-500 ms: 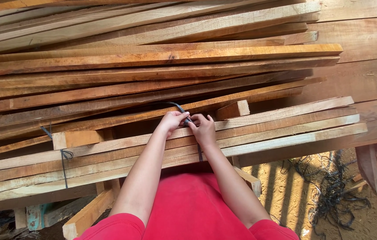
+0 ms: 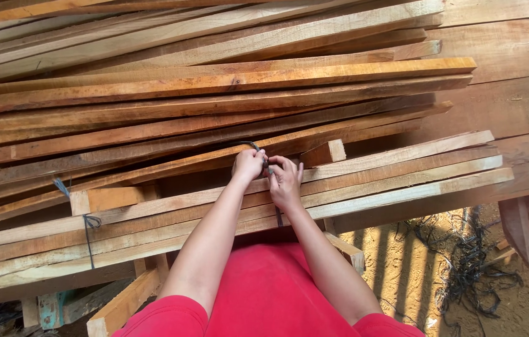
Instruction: The person gathers a bundle of wooden planks and secures them together using a black plastic tie. They wrap the tie around the wood, pull it tight, and knot it to hold the planks in place.
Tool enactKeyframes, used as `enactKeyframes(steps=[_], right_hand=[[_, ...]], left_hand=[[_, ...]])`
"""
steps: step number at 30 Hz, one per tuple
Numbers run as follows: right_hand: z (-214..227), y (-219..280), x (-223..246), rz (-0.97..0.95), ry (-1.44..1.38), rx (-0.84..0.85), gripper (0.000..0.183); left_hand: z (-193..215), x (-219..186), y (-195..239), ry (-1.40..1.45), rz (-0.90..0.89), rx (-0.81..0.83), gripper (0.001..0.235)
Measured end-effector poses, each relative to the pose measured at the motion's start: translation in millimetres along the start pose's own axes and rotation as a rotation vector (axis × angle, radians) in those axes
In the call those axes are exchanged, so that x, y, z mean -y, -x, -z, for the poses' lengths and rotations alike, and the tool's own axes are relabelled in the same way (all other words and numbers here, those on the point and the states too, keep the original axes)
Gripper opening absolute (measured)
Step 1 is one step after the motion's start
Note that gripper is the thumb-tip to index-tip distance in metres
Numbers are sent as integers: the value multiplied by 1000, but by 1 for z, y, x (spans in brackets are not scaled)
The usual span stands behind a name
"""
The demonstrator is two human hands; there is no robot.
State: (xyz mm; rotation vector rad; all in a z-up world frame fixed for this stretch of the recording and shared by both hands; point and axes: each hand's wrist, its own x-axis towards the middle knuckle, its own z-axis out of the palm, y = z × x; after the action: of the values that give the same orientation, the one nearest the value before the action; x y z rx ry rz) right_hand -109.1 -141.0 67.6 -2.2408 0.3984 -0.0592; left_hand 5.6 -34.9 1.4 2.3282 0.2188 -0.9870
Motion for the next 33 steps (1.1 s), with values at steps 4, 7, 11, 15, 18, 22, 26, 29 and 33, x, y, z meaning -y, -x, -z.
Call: enactKeyframes(steps=[4,7,11,15,18,22,26,29,33], right_hand=[[9,30,-6,63,68,-24,11],[13,49,-9,175,117,2,8],[5,52,-14,239,197,-45,6],[6,50,-12,255,252,-70,5],[6,51,-7,223,258,-62,5],[0,50,-9,266,300,-106,6],[2,55,-12,276,327,-128,9],[-1,52,-8,286,321,-148,12],[7,52,1,285,321,-140,15]], left_hand=[[31,-30,46,56,-2,-8,32],[31,-29,48,33,3,-50,32],[29,-27,47,51,49,-68,31],[12,-13,27,204,39,-65,31],[66,-47,97,29,-70,149,60],[53,-27,100,-141,-208,253,36],[45,-22,118,-121,-311,100,45],[44,-13,117,-84,-337,8,52],[37,-16,105,-30,-278,-26,55]])
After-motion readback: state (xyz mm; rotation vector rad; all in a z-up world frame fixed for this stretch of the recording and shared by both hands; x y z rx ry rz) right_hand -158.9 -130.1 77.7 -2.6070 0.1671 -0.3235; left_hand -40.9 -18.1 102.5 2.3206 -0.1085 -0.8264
